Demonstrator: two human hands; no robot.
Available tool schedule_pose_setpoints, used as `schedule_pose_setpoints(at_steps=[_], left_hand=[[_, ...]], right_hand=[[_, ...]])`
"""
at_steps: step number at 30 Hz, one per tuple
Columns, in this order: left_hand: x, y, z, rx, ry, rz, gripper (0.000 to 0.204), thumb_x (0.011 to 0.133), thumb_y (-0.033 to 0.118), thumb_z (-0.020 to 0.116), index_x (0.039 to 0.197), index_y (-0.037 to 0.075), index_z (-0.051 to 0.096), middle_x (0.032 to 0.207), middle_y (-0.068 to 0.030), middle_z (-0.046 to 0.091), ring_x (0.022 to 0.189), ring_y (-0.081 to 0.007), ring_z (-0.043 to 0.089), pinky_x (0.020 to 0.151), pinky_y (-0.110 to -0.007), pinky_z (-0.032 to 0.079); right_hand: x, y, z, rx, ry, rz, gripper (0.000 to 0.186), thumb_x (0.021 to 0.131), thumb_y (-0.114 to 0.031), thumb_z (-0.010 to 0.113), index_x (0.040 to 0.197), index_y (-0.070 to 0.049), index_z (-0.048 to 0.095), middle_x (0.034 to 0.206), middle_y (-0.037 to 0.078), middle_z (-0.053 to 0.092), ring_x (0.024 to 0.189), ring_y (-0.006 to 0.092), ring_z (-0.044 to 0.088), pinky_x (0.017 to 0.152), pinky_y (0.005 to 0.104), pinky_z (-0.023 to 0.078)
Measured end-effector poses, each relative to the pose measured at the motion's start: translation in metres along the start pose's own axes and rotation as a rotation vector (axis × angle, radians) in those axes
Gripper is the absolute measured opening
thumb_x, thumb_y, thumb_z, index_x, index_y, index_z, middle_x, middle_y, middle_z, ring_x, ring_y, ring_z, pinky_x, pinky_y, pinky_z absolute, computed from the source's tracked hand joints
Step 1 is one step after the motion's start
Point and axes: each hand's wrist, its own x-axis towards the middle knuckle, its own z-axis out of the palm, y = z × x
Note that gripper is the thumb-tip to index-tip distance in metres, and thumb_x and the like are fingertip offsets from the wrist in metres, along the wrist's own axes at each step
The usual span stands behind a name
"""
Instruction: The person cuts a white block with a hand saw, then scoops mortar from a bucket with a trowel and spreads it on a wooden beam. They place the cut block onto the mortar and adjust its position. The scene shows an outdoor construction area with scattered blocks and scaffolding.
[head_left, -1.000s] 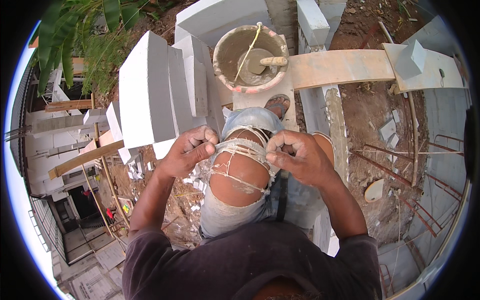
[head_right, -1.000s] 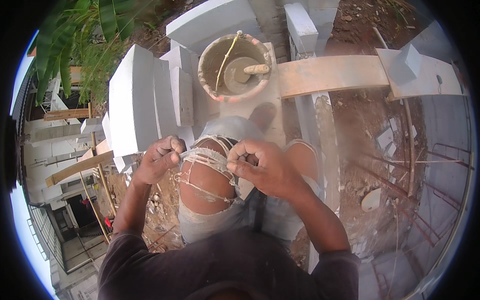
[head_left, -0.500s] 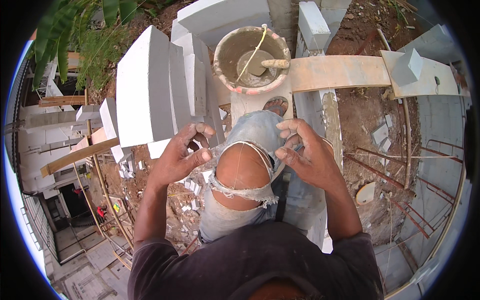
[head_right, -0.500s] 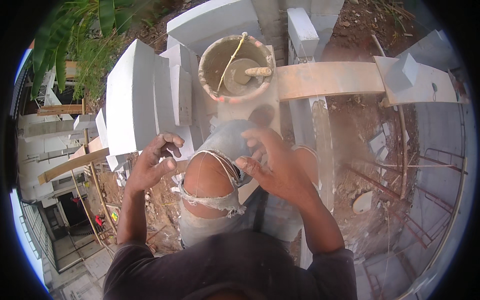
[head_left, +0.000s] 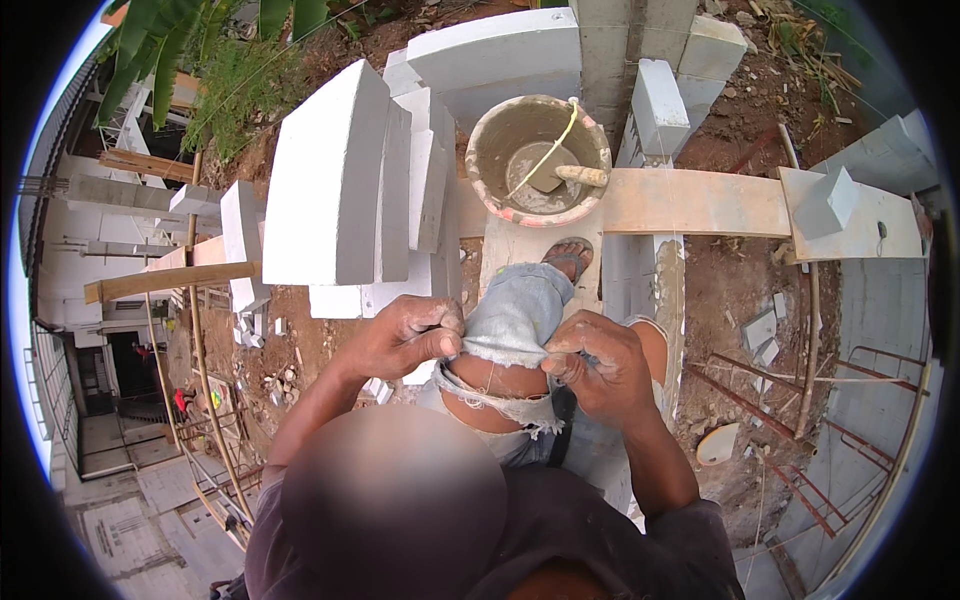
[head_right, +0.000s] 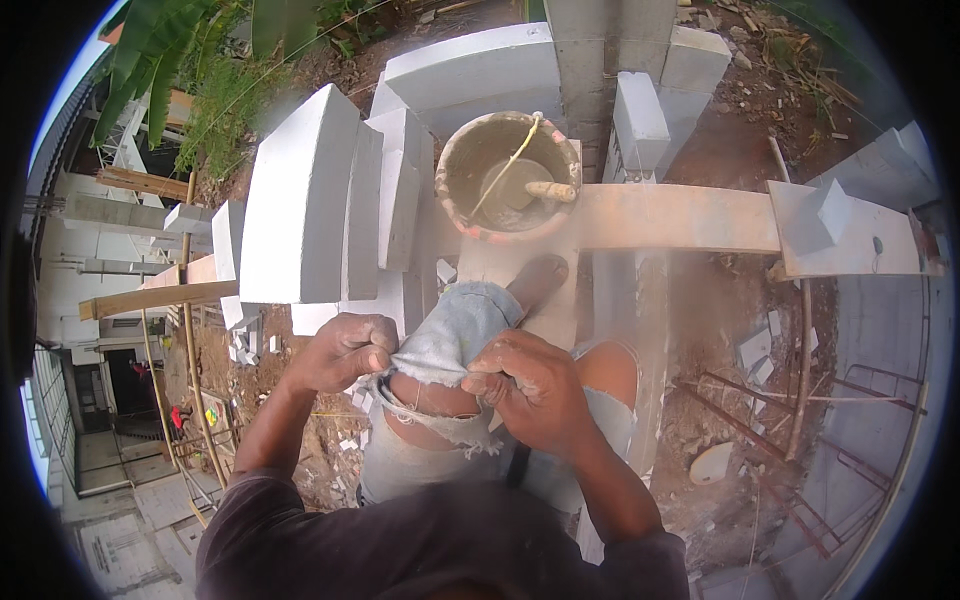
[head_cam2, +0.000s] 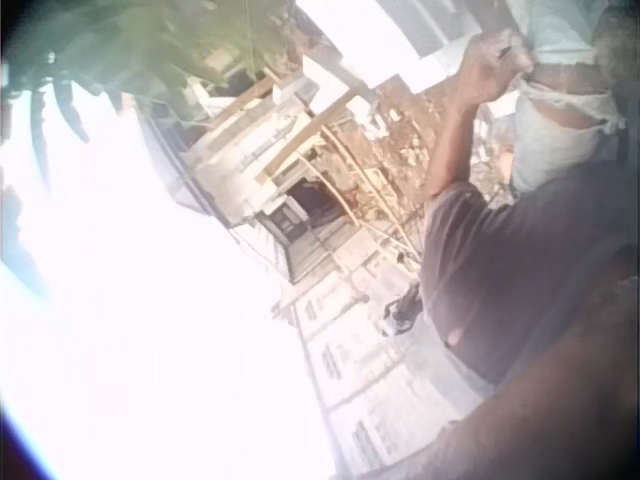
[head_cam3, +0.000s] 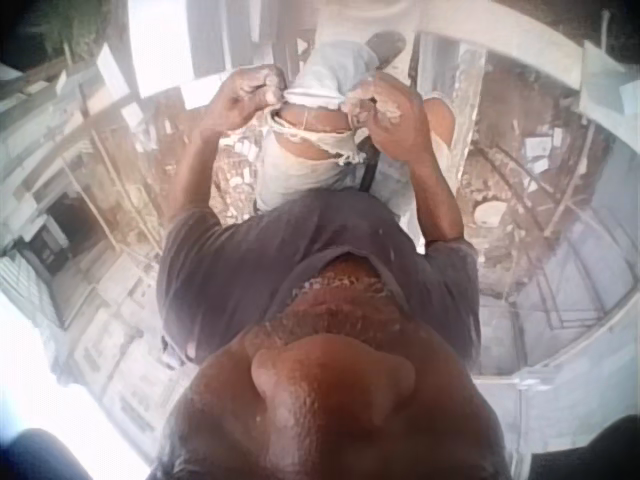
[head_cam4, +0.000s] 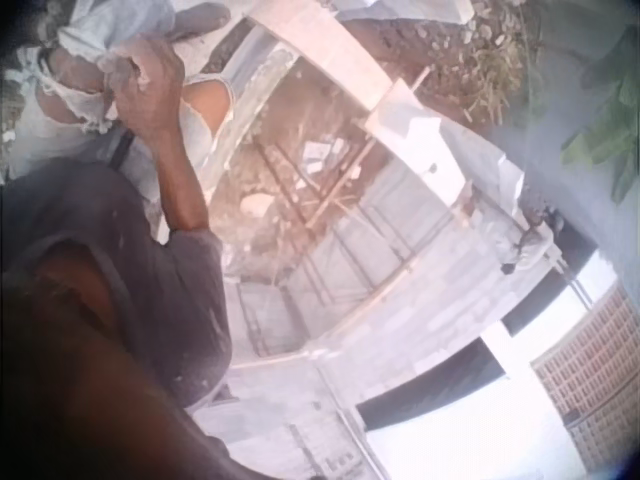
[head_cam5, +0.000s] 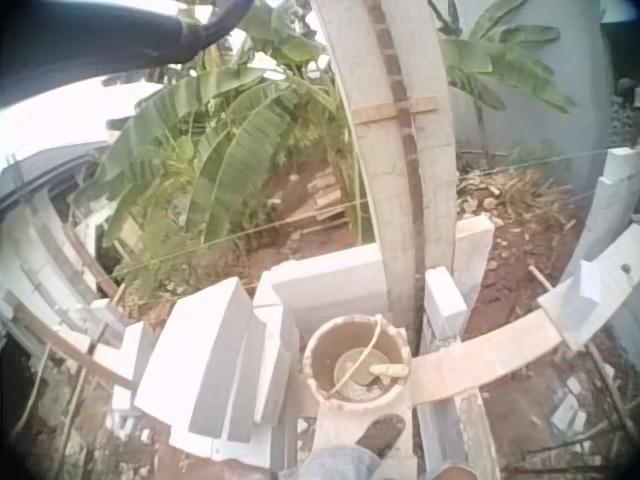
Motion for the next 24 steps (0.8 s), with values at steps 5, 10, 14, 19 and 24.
schedule_pose_setpoints(at_steps=[5,10,14,19,24], left_hand=[[-0.039,0.030,-0.001,0.174,-0.286,-0.025,0.014,0.090,0.013,0.075,0.086,0.004,0.066,0.078,-0.0087,0.069,0.071,-0.0290,0.070,0.064,-0.039,0.052],[-0.010,0.032,-0.018,0.273,-0.256,-0.047,0.023,0.084,0.022,0.082,0.089,0.003,0.070,0.080,-0.0080,0.070,0.069,-0.0245,0.070,0.060,-0.035,0.051],[0.010,0.013,-0.012,0.005,0.323,-0.007,0.044,0.083,0.040,0.083,0.098,0.001,0.069,0.091,-0.0125,0.069,0.068,-0.0222,0.068,0.060,-0.031,0.050],[0.109,0.002,-0.069,0.520,0.259,0.151,0.054,0.085,0.050,0.079,0.107,0.002,0.068,0.106,-0.0146,0.068,0.101,-0.0308,0.066,0.088,-0.042,0.051],[0.329,0.037,-0.128,0.619,0.300,0.486,0.056,0.092,0.045,0.074,0.128,0.002,0.064,0.133,-0.0163,0.061,0.122,-0.0274,0.059,0.105,-0.041,0.045]], right_hand=[[-0.020,-0.020,-0.008,-0.019,-0.346,-0.121,0.011,0.087,-0.015,0.068,0.094,-0.006,0.068,0.086,0.008,0.065,0.084,0.0300,0.064,0.072,0.0430,0.052],[0.001,0.016,-0.046,0.226,-0.427,0.013,0.029,0.092,-0.026,0.075,0.113,-0.006,0.072,0.094,0.010,0.068,0.083,0.0271,0.067,0.075,0.0374,0.054],[-0.004,0.106,-0.148,0.082,0.092,0.530,0.039,0.100,-0.027,0.069,0.132,-0.007,0.062,0.103,0.002,0.066,0.097,0.0130,0.061,0.090,0.0326,0.050],[-0.050,0.221,-0.266,-0.474,0.631,0.753,0.039,0.101,-0.027,0.067,0.131,-0.003,0.061,0.108,0.005,0.069,0.089,0.0133,0.061,0.079,0.0304,0.051],[-0.124,0.257,-0.342,-0.498,0.712,0.866,0.034,0.100,-0.030,0.068,0.126,-0.009,0.064,0.096,0.000,0.068,0.080,0.0116,0.060,0.073,0.0303,0.051]])
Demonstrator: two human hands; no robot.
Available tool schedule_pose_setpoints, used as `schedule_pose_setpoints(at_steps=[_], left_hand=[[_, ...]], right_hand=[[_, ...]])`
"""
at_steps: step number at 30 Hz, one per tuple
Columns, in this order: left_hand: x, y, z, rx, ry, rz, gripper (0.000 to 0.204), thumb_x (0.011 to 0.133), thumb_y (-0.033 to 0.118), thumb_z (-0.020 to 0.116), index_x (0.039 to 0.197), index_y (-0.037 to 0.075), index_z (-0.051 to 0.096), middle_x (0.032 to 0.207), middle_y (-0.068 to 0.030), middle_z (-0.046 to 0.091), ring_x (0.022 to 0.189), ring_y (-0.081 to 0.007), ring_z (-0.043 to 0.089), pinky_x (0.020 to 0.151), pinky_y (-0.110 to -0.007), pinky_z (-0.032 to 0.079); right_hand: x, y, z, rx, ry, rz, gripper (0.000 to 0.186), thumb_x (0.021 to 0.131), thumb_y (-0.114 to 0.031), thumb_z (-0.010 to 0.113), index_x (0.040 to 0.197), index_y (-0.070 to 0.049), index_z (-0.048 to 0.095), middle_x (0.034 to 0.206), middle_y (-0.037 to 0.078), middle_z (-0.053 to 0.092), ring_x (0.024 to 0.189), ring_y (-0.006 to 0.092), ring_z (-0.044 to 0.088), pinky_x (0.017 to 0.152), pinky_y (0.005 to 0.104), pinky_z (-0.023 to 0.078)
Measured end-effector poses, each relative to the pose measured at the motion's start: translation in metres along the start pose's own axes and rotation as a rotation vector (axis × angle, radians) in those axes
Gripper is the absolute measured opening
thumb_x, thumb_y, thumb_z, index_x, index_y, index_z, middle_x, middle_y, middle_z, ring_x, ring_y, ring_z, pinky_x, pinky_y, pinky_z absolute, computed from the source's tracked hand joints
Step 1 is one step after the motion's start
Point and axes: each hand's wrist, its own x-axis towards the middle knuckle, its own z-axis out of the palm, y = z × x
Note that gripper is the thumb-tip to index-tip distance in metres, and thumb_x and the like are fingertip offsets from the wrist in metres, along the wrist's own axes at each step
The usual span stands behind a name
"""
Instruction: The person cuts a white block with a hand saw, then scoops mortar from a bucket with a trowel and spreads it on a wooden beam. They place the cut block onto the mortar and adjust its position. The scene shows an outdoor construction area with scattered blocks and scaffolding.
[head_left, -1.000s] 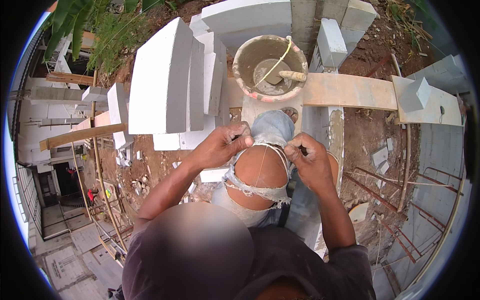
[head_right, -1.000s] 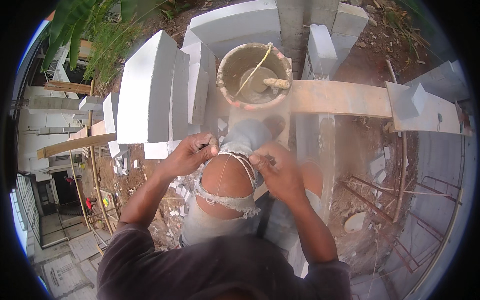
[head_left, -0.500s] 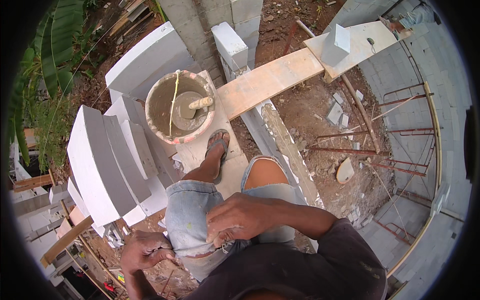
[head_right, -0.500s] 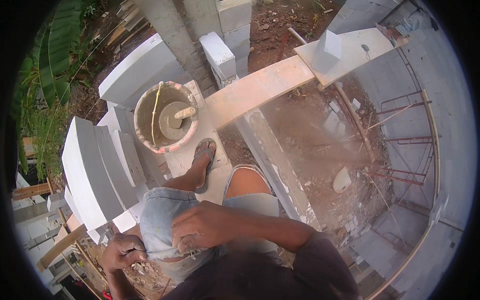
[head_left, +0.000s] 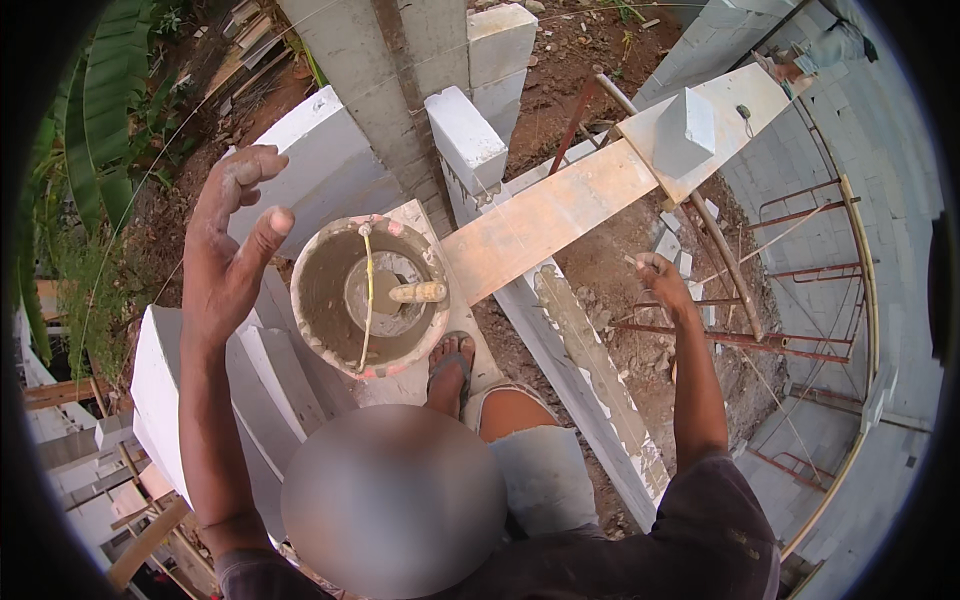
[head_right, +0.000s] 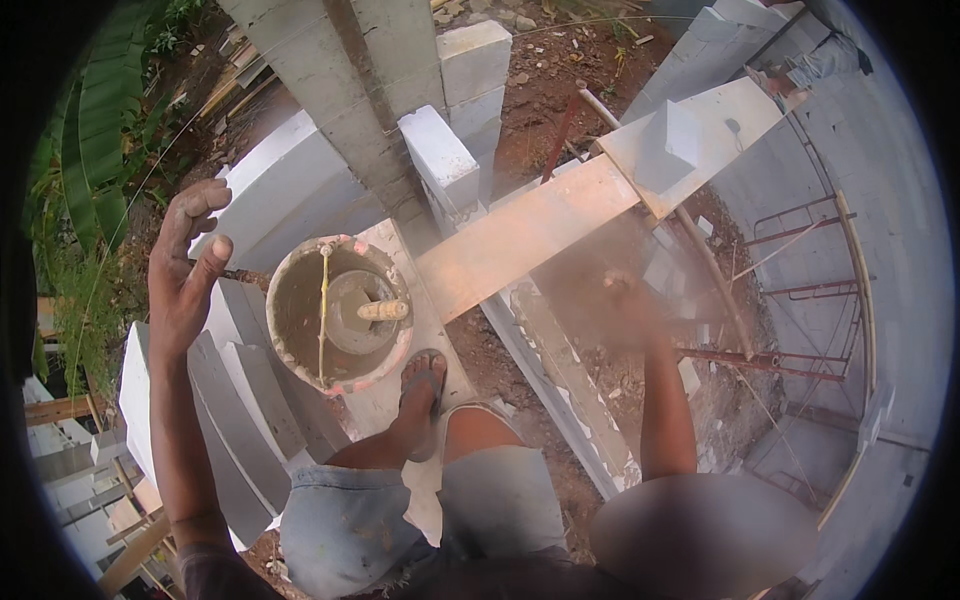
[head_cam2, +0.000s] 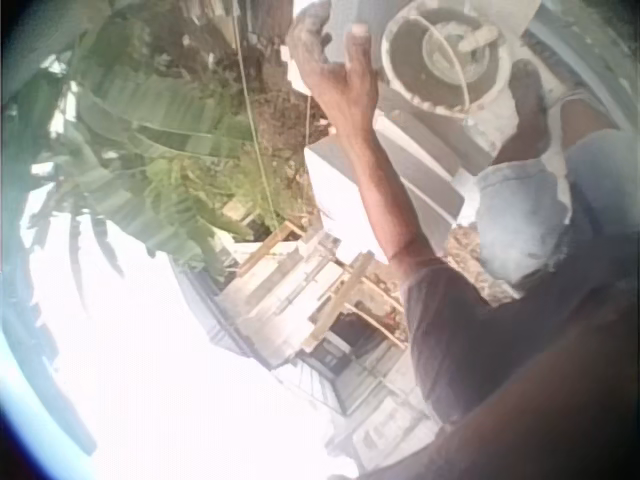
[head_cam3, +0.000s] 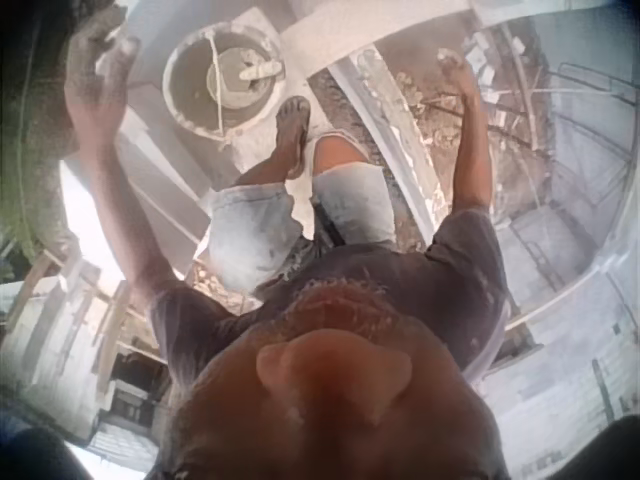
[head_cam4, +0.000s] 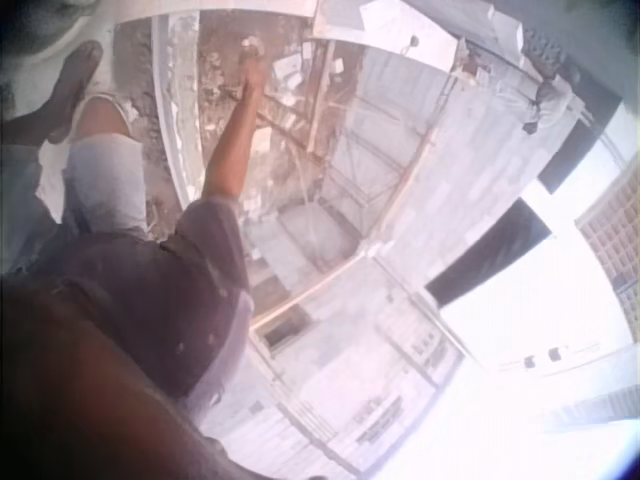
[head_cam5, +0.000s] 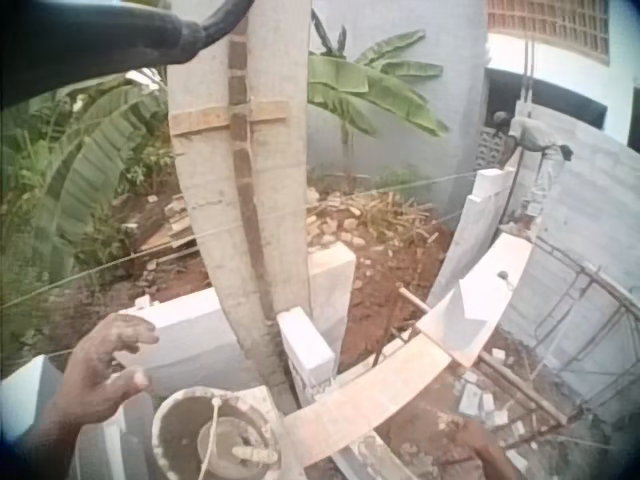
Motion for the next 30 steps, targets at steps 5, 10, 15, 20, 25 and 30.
schedule_pose_setpoints(at_steps=[5,10,15,20,25,30], left_hand=[[0.116,-0.051,0.006,-0.146,0.021,-0.113,0.061,0.097,0.046,0.069,0.132,-0.003,0.060,0.129,-0.0203,0.065,0.125,-0.0268,0.059,0.107,-0.040,0.046],[0.054,-0.086,0.064,-0.017,-0.070,-0.098,0.049,0.096,0.043,0.070,0.123,0.002,0.068,0.130,-0.0170,0.064,0.126,-0.0278,0.057,0.110,-0.043,0.041],[-0.058,-0.127,0.015,-0.034,-0.145,-0.417,0.047,0.096,0.046,0.068,0.112,0.002,0.069,0.126,-0.0171,0.062,0.125,-0.0295,0.056,0.104,-0.046,0.043],[-0.047,-0.160,0.022,-0.157,-0.034,-0.418,0.047,0.103,0.044,0.058,0.123,0.002,0.061,0.125,-0.0179,0.061,0.103,-0.0205,0.063,0.090,-0.036,0.046],[-0.048,-0.188,0.023,-0.178,-0.077,-0.562,0.042,0.106,0.040,0.056,0.126,0.004,0.063,0.131,-0.0136,0.063,0.099,-0.0147,0.063,0.089,-0.034,0.047],[-0.043,-0.195,0.031,-0.172,-0.078,-0.636,0.041,0.106,0.040,0.056,0.126,0.004,0.063,0.125,-0.0113,0.066,0.100,-0.0151,0.064,0.089,-0.033,0.047]], right_hand=[[0.108,-0.044,-0.013,0.148,0.000,0.233,0.057,0.092,-0.038,0.077,0.137,-0.011,0.056,0.102,0.005,0.069,0.086,0.0172,0.064,0.074,0.0370,0.053],[0.219,-0.018,-0.100,-0.194,0.453,0.192,0.107,0.081,-0.043,0.085,0.155,0.009,0.026,0.141,0.035,0.052,0.127,0.0400,0.058,0.106,0.0440,0.048],[0.326,-0.023,-0.128,-0.457,0.683,0.204,0.117,0.071,-0.066,0.082,0.138,0.021,0.042,0.134,0.042,0.055,0.130,0.0484,0.055,0.108,0.0468,0.046],[0.377,0.019,-0.150,-0.550,0.637,0.368,0.133,0.065,-0.073,0.082,0.147,0.019,0.032,0.152,0.036,0.039,0.141,0.0466,0.042,0.114,0.0488,0.039],[0.398,0.034,-0.143,-0.643,0.782,0.351,0.136,0.063,-0.080,0.077,0.153,0.011,0.029,0.149,0.033,0.036,0.141,0.0535,0.034,0.116,0.0535,0.032],[0.397,0.040,-0.146,-0.659,0.827,0.400,0.133,0.060,-0.072,0.084,0.149,0.008,0.027,0.141,0.038,0.038,0.131,0.0505,0.045,0.107,0.0531,0.043]])
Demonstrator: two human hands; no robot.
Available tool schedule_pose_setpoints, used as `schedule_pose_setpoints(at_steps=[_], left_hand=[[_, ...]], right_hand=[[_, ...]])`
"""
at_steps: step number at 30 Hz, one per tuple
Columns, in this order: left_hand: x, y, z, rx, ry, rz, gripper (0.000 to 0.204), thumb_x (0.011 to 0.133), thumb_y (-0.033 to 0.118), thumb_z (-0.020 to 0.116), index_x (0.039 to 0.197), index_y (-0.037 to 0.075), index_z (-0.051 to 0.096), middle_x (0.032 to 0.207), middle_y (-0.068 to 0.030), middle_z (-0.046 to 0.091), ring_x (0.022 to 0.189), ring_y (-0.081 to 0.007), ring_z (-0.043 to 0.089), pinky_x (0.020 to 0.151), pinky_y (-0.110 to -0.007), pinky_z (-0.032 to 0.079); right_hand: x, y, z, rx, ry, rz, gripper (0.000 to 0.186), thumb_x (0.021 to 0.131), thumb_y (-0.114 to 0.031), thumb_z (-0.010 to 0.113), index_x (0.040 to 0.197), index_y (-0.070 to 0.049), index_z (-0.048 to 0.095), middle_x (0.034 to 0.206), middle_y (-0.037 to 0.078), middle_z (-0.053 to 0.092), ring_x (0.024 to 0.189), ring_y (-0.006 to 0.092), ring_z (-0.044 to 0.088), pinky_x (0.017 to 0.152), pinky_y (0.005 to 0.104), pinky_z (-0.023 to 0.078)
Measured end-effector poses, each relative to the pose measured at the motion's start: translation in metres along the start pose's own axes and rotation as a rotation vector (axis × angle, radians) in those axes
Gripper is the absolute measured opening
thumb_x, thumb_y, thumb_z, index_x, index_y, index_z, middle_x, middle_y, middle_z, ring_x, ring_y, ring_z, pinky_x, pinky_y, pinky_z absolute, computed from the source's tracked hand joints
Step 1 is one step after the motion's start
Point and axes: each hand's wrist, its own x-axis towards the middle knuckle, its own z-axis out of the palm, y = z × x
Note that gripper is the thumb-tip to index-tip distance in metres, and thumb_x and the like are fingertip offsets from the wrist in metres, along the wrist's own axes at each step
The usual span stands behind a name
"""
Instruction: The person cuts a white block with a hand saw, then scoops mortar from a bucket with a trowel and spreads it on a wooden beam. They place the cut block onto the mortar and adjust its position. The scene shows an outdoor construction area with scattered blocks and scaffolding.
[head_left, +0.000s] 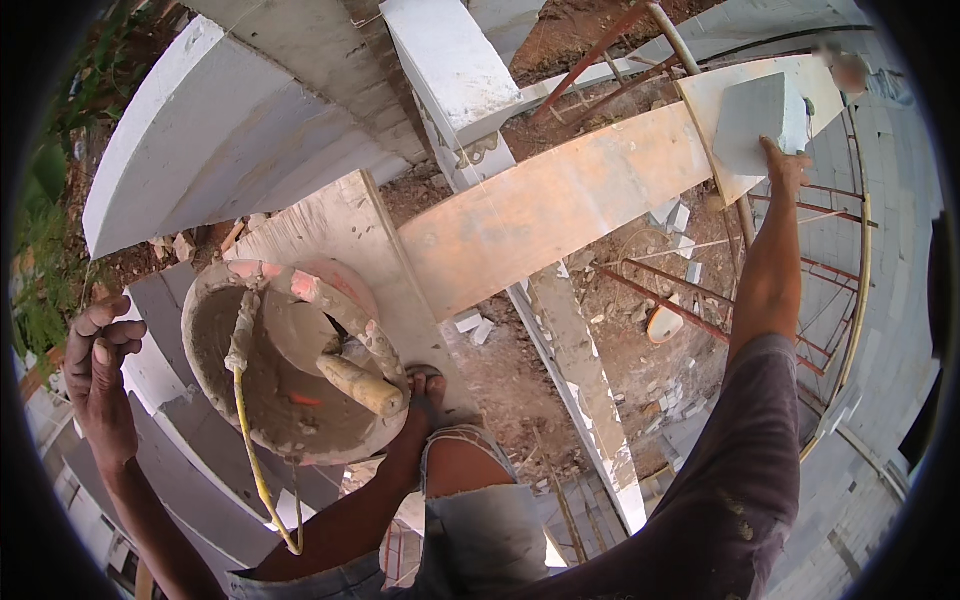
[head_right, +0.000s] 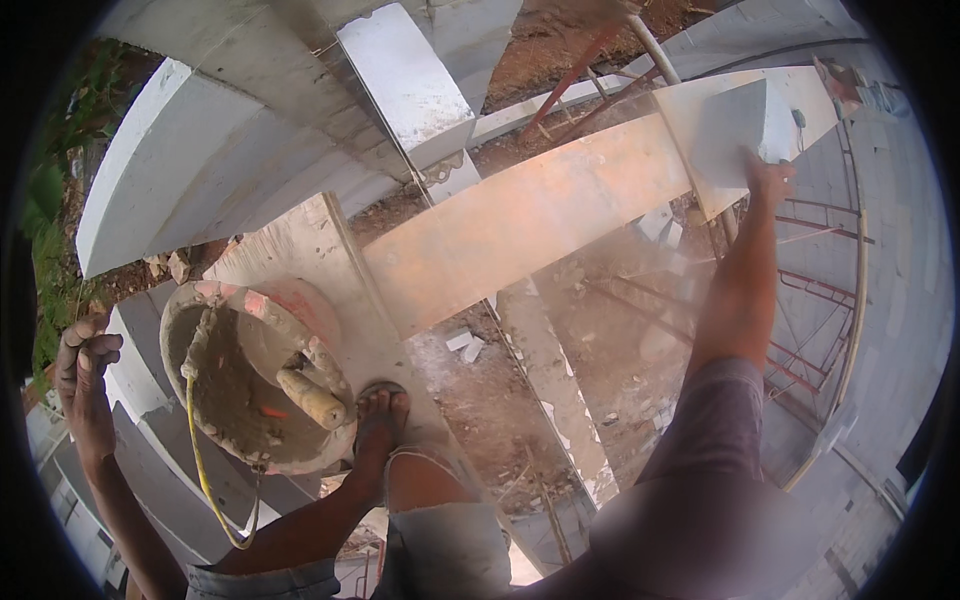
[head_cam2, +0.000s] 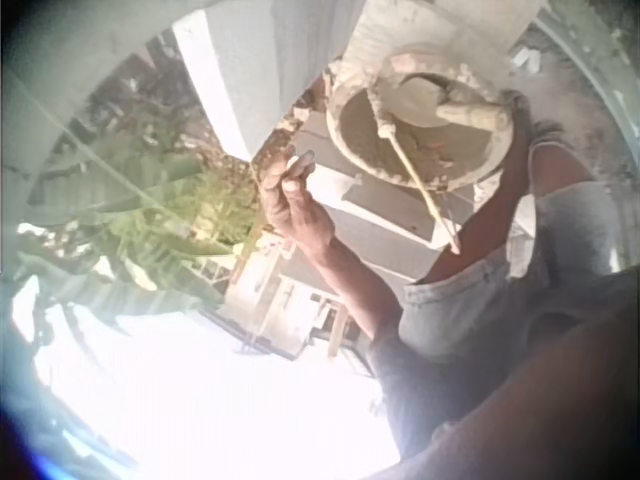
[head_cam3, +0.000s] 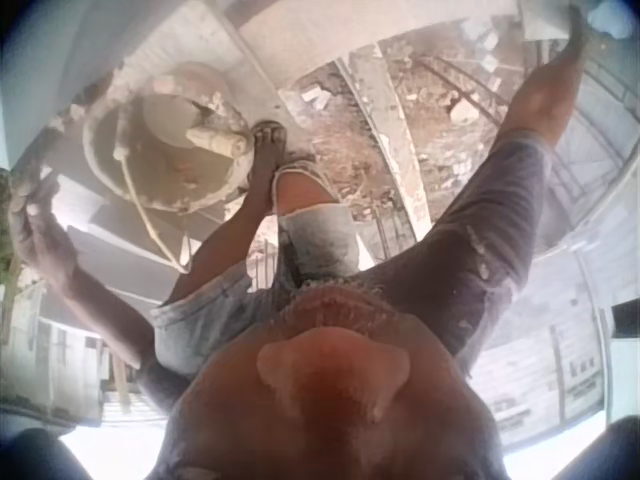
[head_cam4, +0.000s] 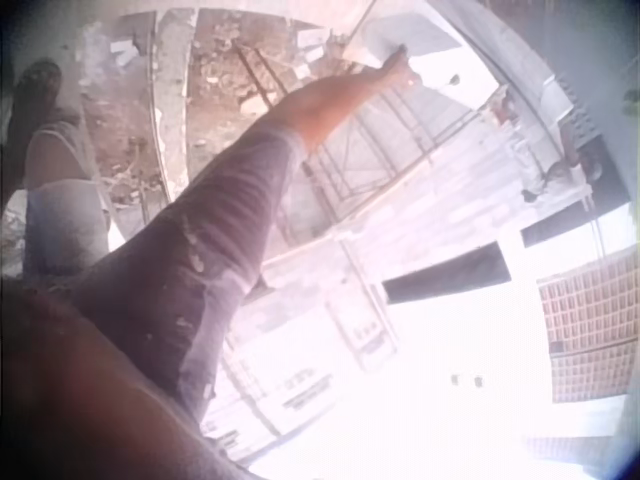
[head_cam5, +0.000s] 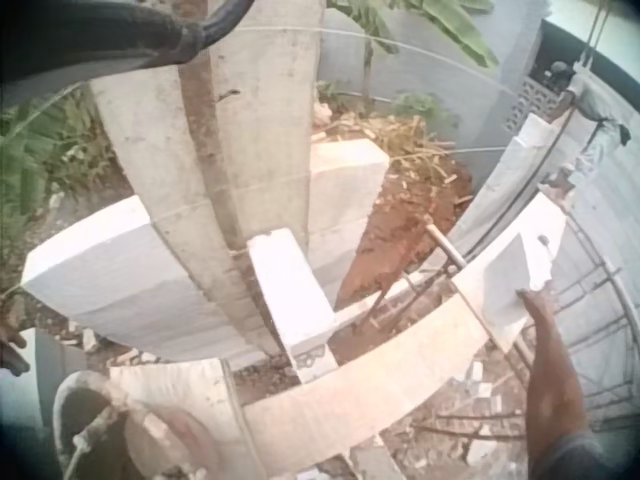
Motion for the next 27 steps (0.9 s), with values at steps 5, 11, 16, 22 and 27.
schedule_pose_setpoints(at_steps=[5,11,16,22,27], left_hand=[[0.002,0.000,0.007,-0.089,-0.011,-0.004,0.040,0.106,0.037,0.056,0.127,0.004,0.061,0.126,-0.0104,0.066,0.099,-0.0153,0.066,0.088,-0.033,0.047],[-0.004,0.004,0.017,-0.230,-0.007,-0.015,0.037,0.106,0.034,0.057,0.129,0.005,0.060,0.126,-0.0107,0.067,0.100,-0.0159,0.067,0.089,-0.033,0.048],[-0.008,0.017,0.028,-0.360,-0.011,0.028,0.036,0.105,0.032,0.058,0.129,0.005,0.060,0.125,-0.0110,0.067,0.101,-0.0175,0.067,0.090,-0.033,0.050],[-0.007,0.028,0.050,-0.602,-0.009,0.087,0.035,0.105,0.029,0.059,0.129,0.003,0.061,0.124,-0.0124,0.069,0.104,-0.0195,0.069,0.092,-0.036,0.052],[-0.008,0.029,0.068,-0.723,0.012,0.111,0.035,0.105,0.027,0.058,0.130,0.002,0.061,0.123,-0.0140,0.069,0.104,-0.0202,0.070,0.090,-0.034,0.052]], right_hand=[[-0.060,-0.011,-0.009,0.075,0.073,0.082,0.124,0.060,-0.067,0.085,0.145,0.006,0.032,0.140,0.035,0.041,0.130,0.0498,0.046,0.105,0.0527,0.045],[-0.127,0.012,-0.026,-0.127,-0.135,-0.148,0.126,0.063,-0.068,0.082,0.159,-0.009,0.023,0.144,0.030,0.041,0.133,0.0503,0.044,0.104,0.0592,0.044],[-0.141,-0.050,-0.069,-0.215,-0.198,-0.078,0.116,0.070,-0.066,0.077,0.164,-0.036,0.016,0.144,0.029,0.047,0.136,0.0423,0.049,0.105,0.0562,0.044],[-0.185,-0.041,-0.109,-0.072,-0.258,-0.143,0.114,0.068,-0.051,0.086,0.162,-0.029,0.026,0.143,0.029,0.051,0.132,0.0469,0.052,0.106,0.0575,0.044],[-0.264,0.006,-0.109,0.485,-0.300,-0.459,0.115,0.065,-0.037,0.090,0.161,-0.021,0.030,0.144,0.032,0.049,0.136,0.0467,0.046,0.110,0.0576,0.040]])
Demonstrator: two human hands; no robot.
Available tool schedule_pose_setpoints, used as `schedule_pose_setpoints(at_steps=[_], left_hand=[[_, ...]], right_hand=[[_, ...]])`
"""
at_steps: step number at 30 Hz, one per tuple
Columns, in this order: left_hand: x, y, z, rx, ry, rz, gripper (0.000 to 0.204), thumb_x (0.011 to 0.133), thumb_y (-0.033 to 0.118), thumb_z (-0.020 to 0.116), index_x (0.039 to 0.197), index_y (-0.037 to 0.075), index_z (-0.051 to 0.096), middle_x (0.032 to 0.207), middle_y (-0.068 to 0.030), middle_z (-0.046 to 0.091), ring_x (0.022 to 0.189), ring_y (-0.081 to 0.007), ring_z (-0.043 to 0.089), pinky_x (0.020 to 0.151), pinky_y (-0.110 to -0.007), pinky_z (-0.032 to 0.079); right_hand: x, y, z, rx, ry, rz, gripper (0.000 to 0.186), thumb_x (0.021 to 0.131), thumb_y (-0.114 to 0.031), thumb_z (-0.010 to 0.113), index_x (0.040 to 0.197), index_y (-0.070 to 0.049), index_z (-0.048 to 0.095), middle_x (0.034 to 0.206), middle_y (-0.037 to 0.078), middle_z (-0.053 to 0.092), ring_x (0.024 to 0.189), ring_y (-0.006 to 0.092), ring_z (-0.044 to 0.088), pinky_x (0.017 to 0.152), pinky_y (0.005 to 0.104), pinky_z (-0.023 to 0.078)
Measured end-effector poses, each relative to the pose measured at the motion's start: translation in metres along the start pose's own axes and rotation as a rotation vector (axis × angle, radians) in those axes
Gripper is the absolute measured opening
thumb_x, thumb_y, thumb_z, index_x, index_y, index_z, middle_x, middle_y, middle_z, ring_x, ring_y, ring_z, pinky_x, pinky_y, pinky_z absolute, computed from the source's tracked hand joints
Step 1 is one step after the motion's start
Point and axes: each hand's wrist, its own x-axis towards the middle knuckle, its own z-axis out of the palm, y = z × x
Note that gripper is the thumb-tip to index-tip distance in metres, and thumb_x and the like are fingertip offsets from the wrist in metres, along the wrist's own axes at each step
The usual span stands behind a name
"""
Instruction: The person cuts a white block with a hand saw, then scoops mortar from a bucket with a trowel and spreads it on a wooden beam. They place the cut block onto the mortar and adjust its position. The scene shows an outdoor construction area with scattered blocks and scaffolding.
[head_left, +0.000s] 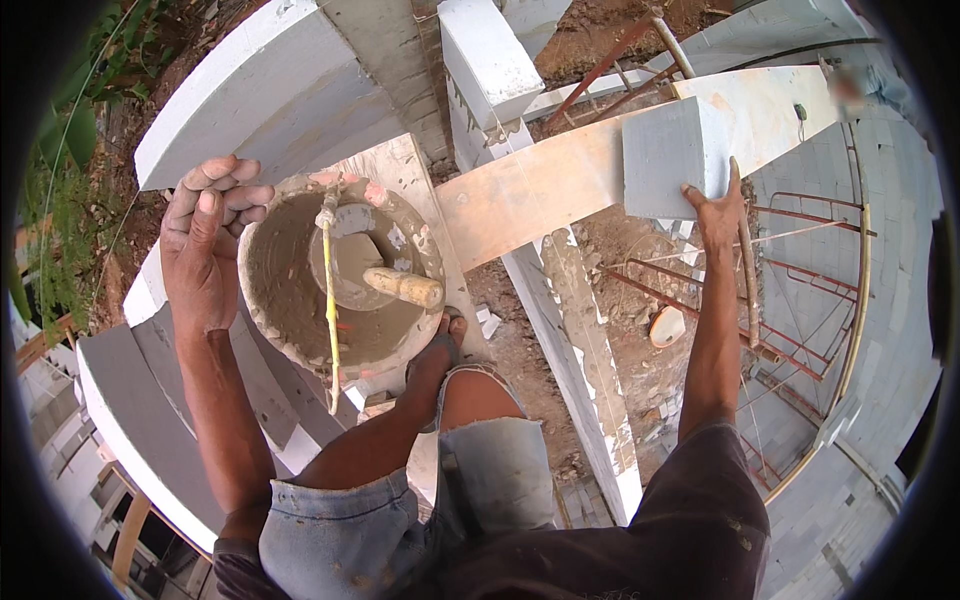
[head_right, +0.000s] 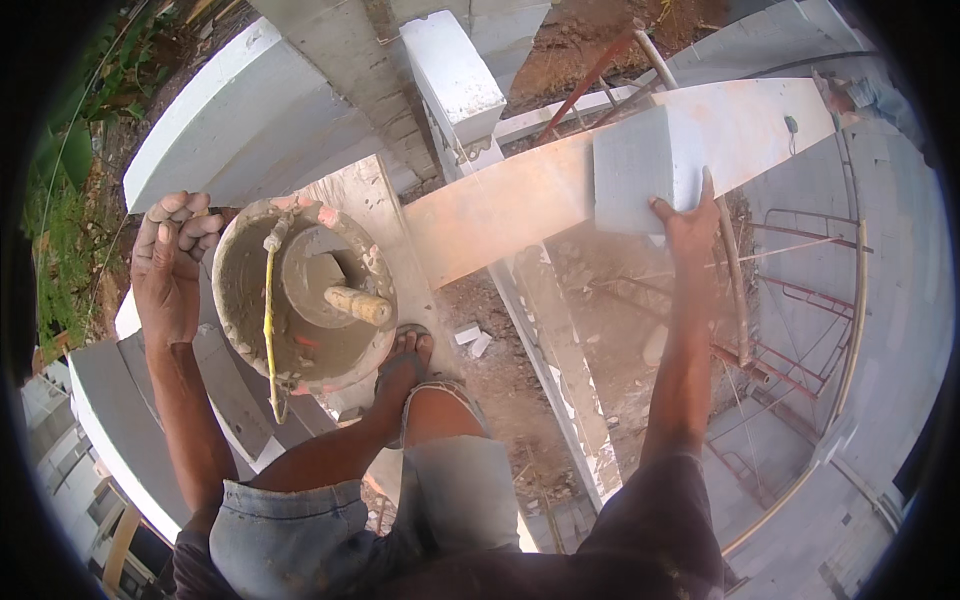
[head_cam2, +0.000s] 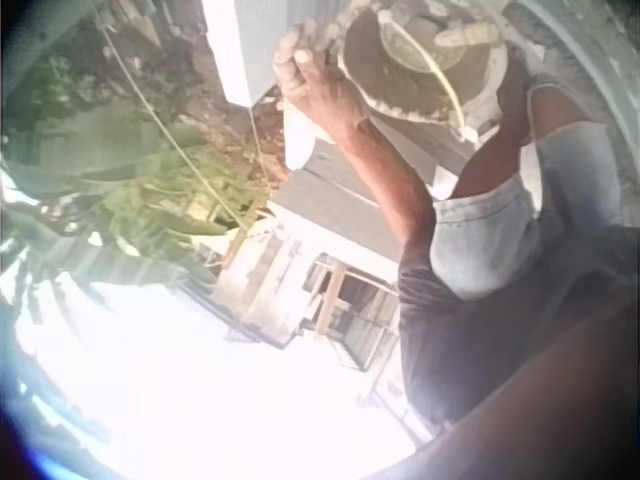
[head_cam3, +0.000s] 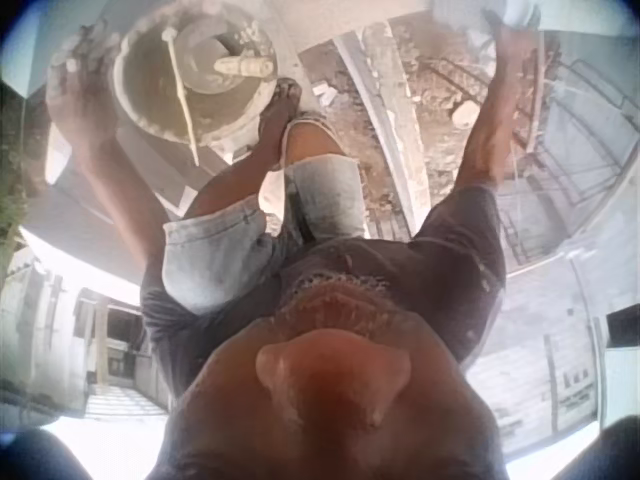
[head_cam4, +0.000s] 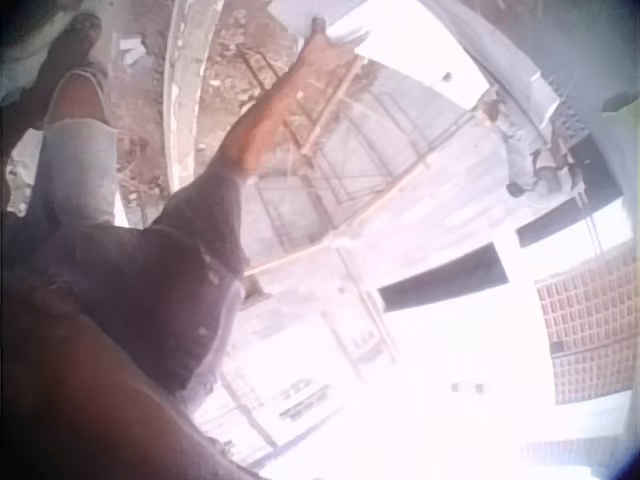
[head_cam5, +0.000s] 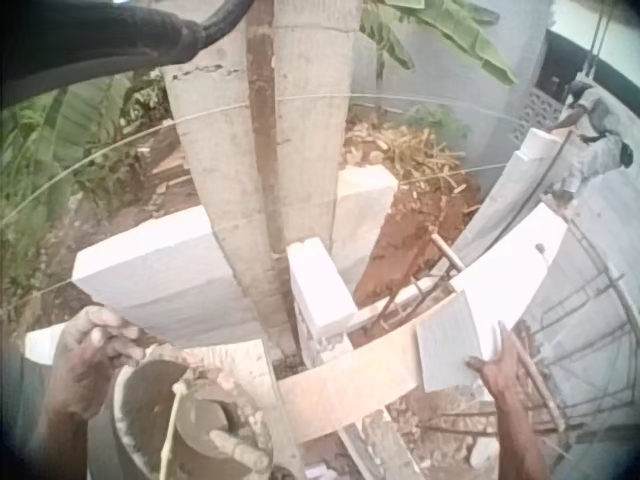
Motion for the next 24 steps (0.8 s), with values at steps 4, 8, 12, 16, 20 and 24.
schedule_pose_setpoints(at_steps=[4,8,12,16,20,24], left_hand=[[-0.008,-0.005,0.000,-0.005,0.046,0.016,0.034,0.106,0.026,0.057,0.131,0.002,0.061,0.123,-0.0140,0.070,0.104,-0.0205,0.070,0.090,-0.034,0.052],[-0.022,-0.001,0.001,0.004,0.073,0.061,0.036,0.106,0.027,0.056,0.132,0.002,0.061,0.123,-0.0149,0.070,0.104,-0.0206,0.070,0.090,-0.033,0.053],[-0.037,0.002,0.010,-0.055,0.056,0.092,0.037,0.107,0.027,0.055,0.133,0.001,0.060,0.125,-0.0164,0.069,0.107,-0.0213,0.070,0.091,-0.032,0.053],[-0.055,0.005,0.027,-0.055,0.010,0.127,0.038,0.108,0.025,0.053,0.135,0.000,0.058,0.128,-0.0181,0.067,0.109,-0.0222,0.069,0.093,-0.033,0.053],[-0.075,0.003,0.020,-0.026,0.040,0.146,0.043,0.108,0.027,0.051,0.139,-0.003,0.054,0.131,-0.0180,0.065,0.112,-0.0223,0.067,0.096,-0.034,0.052],[-0.098,0.005,0.007,-0.036,0.107,0.183,0.044,0.108,0.027,0.050,0.140,-0.003,0.053,0.132,-0.0185,0.064,0.114,-0.0232,0.065,0.097,-0.034,0.052]], right_hand=[[-0.063,-0.035,0.024,-0.178,-0.044,-0.166,0.114,0.066,-0.042,0.089,0.161,-0.021,0.029,0.145,0.034,0.045,0.137,0.0475,0.043,0.112,0.0568,0.038],[-0.095,-0.064,0.049,-0.494,-0.176,-0.225,0.117,0.068,-0.048,0.087,0.163,-0.023,0.024,0.144,0.033,0.045,0.137,0.0473,0.044,0.111,0.0565,0.039],[-0.079,-0.056,0.049,-0.516,-0.199,-0.277,0.119,0.068,-0.054,0.085,0.163,-0.023,0.020,0.144,0.029,0.046,0.134,0.0457,0.047,0.107,0.0572,0.042],[-0.058,-0.068,0.057,-0.449,-0.240,-0.147,0.118,0.066,-0.055,0.085,0.163,-0.025,0.023,0.144,0.025,0.045,0.130,0.0438,0.050,0.105,0.0581,0.043],[-0.097,-0.065,0.039,-0.403,-0.190,-0.194,0.115,0.063,-0.053,0.087,0.160,-0.032,0.030,0.138,0.024,0.048,0.127,0.0429,0.052,0.103,0.0577,0.044],[-0.177,-0.018,0.003,-0.254,-0.092,-0.217,0.109,0.061,-0.052,0.088,0.157,-0.033,0.039,0.136,0.025,0.048,0.127,0.0439,0.052,0.103,0.0564,0.045]])
